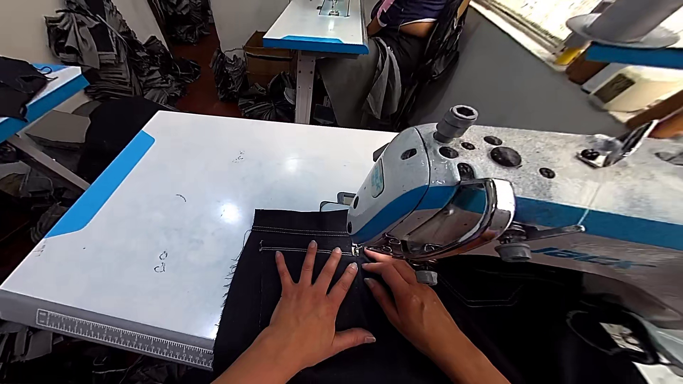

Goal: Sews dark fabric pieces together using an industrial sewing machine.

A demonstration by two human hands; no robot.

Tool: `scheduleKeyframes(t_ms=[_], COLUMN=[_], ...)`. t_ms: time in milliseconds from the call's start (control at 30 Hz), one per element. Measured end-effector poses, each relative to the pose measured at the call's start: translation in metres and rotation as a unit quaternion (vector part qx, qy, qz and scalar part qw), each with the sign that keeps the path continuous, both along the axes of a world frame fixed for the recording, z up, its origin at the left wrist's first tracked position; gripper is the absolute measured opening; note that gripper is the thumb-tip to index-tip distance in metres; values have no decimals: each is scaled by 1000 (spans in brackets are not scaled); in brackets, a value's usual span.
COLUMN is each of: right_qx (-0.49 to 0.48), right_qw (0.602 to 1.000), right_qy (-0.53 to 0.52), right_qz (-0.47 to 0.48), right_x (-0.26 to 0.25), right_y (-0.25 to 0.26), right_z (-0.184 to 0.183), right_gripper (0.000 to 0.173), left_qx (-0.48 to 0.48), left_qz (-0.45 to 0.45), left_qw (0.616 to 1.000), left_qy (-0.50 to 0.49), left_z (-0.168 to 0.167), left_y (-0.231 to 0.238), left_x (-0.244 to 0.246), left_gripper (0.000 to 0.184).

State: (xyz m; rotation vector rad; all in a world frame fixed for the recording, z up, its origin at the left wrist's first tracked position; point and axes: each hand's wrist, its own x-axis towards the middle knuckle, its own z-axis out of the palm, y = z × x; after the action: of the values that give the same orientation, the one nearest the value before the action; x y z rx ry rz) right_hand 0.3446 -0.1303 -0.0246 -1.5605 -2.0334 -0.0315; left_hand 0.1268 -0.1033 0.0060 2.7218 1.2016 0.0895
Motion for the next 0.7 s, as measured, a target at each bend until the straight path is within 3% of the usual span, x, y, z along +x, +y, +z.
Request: scheduleKeyframes(t_ms=[100, 233, 333, 500, 600, 700], right_qx=[0, -28, -84, -90, -91, -243], right_qw=[1000, 995, 984, 979, 983, 945], right_qy=[-19, 3, -26, -50, 34, 167], right_qz=[-21, -97, -154, -175, -154, -140], right_x=[-6, -41, -64, -78, -78, -70], right_y=[-13, -57, -70, -64, -64, -66], right_z=[13, 41, 39, 35, 34, 47], right_gripper=[36, 42, 57, 41, 35, 39], left_qx=[6, -38, -36, -31, -36, -41], left_qz=[-5, 1, -2, -7, -8, -8], left_qw=[999, 976, 973, 973, 971, 973], left_qy=[-42, -213, -227, -229, -236, -228], left_z=[-4, -9, -12, -13, -13, -13], left_y=[1, 6, 7, 8, 8, 9], left_x=[-4, -13, -16, -17, -18, -18], left_gripper=[90, 60, 55, 52, 52, 51])
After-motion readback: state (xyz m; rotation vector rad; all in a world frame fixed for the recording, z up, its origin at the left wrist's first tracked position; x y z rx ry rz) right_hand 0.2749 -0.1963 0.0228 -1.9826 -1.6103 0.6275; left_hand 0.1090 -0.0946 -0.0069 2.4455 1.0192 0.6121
